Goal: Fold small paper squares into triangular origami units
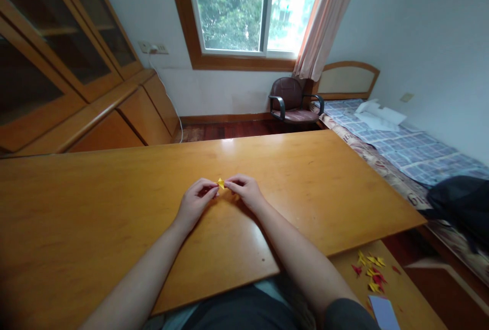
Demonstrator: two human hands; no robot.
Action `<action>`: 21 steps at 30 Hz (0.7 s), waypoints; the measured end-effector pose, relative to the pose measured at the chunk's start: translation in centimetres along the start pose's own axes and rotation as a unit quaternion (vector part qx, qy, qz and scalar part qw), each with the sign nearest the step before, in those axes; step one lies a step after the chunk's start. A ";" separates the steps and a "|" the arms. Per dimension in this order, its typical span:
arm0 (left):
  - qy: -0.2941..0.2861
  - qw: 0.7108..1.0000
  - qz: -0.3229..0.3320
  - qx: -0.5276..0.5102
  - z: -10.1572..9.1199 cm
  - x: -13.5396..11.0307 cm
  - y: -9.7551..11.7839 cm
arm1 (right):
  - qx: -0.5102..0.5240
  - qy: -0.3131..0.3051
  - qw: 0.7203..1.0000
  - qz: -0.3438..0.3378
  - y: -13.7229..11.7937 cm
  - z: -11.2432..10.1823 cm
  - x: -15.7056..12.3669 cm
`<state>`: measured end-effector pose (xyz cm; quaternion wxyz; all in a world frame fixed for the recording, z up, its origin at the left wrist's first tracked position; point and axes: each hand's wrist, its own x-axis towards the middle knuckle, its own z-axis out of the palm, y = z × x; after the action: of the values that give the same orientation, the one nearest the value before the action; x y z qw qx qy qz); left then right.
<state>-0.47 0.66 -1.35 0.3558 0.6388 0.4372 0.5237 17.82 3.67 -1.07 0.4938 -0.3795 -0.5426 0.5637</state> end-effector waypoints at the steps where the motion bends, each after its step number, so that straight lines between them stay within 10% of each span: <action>1: 0.001 1.000 0.000 -0.002 0.0 0.0 0.0 | 0.000 -0.003 1.000 0.002 0.1 0.0 0.0; 21: 0.015 0.999 -0.036 -0.034 -0.1 0.1 0.2 | -0.208 0.004 0.960 -0.186 0.1 0.0 -0.6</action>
<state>-0.49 0.65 -1.12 0.3892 0.6021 0.4473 0.5348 17.97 3.13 -1.26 0.5025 -0.3685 -0.7065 0.3356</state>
